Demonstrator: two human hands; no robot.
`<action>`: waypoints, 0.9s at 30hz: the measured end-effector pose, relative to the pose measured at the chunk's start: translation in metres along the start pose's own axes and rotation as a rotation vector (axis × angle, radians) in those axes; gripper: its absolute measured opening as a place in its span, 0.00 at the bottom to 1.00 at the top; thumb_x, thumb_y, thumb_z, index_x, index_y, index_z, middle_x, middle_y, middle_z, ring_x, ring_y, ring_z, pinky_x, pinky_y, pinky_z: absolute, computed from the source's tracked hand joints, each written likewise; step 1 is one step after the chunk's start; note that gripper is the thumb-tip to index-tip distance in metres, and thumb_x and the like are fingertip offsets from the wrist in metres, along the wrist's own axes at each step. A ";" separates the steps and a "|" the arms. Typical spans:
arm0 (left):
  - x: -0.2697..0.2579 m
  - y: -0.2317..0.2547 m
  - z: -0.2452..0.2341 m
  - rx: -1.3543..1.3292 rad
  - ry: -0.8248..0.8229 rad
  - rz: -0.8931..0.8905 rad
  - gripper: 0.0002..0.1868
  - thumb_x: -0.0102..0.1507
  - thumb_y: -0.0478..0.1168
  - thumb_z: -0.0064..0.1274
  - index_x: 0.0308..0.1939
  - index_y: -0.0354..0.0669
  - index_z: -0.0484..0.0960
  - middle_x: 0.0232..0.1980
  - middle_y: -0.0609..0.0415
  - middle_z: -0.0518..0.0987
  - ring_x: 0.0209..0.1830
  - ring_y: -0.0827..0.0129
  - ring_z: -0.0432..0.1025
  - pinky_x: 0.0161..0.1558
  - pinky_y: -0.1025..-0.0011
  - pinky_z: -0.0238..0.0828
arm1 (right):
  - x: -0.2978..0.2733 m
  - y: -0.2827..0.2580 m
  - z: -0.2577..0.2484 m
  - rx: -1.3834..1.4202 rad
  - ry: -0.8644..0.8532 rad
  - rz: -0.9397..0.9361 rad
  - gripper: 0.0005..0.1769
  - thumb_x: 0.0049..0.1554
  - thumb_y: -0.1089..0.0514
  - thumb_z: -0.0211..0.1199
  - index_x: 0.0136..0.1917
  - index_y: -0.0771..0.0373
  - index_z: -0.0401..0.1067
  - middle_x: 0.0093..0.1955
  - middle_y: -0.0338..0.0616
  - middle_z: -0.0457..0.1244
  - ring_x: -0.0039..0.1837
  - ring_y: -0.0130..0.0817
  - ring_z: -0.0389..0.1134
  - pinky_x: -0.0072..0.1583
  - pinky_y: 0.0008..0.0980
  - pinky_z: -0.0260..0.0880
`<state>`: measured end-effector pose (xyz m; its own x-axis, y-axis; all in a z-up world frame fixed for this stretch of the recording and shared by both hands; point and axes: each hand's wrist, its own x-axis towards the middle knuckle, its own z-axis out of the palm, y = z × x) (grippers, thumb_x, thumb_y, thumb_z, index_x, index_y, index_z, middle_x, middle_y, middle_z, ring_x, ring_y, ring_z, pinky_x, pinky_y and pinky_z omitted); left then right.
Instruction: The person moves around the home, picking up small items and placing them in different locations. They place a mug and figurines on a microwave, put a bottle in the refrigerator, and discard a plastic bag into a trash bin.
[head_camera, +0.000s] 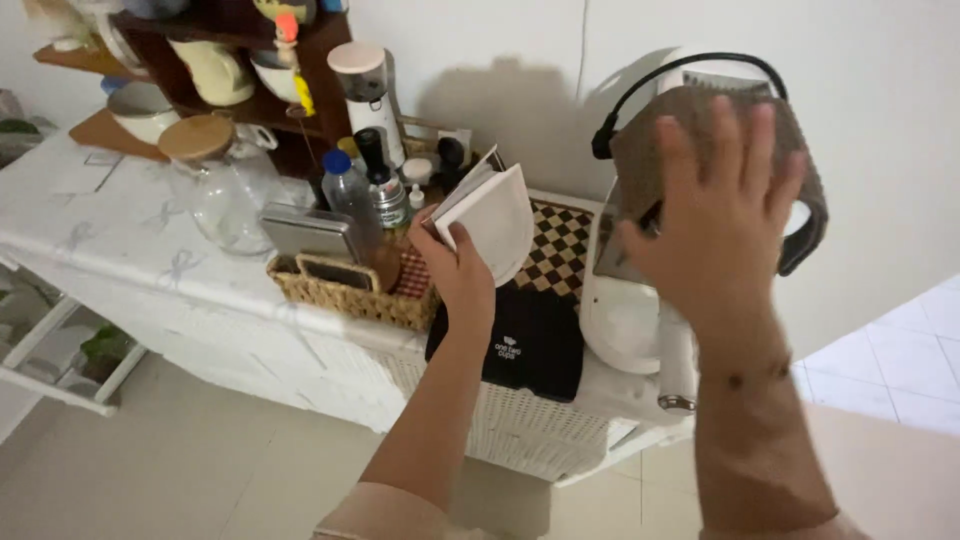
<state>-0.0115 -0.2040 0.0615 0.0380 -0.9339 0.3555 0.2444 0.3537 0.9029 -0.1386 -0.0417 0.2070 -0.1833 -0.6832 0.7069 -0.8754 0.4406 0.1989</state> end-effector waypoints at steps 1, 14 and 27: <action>0.001 0.001 0.002 -0.006 -0.001 0.003 0.17 0.75 0.39 0.36 0.67 0.39 0.59 0.65 0.42 0.67 0.66 0.57 0.64 0.68 0.61 0.56 | 0.002 0.013 0.011 -0.005 0.005 0.000 0.48 0.46 0.41 0.72 0.75 0.57 0.63 0.77 0.65 0.50 0.78 0.66 0.46 0.70 0.68 0.43; 0.010 0.022 -0.030 0.077 0.158 0.232 0.18 0.75 0.36 0.40 0.68 0.39 0.60 0.62 0.43 0.70 0.63 0.59 0.68 0.66 0.62 0.62 | 0.039 -0.045 -0.020 0.822 0.266 0.113 0.07 0.68 0.56 0.60 0.55 0.62 0.69 0.42 0.40 0.67 0.38 0.29 0.65 0.46 0.38 0.66; 0.048 0.004 -0.073 0.119 0.103 0.181 0.16 0.73 0.32 0.41 0.65 0.38 0.64 0.58 0.43 0.74 0.58 0.58 0.70 0.62 0.64 0.64 | 0.045 -0.085 0.156 1.230 -0.234 0.900 0.31 0.65 0.42 0.52 0.73 0.65 0.61 0.73 0.52 0.58 0.73 0.44 0.59 0.70 0.39 0.58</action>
<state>0.0623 -0.2510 0.0644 0.1712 -0.8529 0.4933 0.1088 0.5140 0.8509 -0.1422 -0.2003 0.1159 -0.7968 -0.5878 0.1401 -0.2347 0.0874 -0.9681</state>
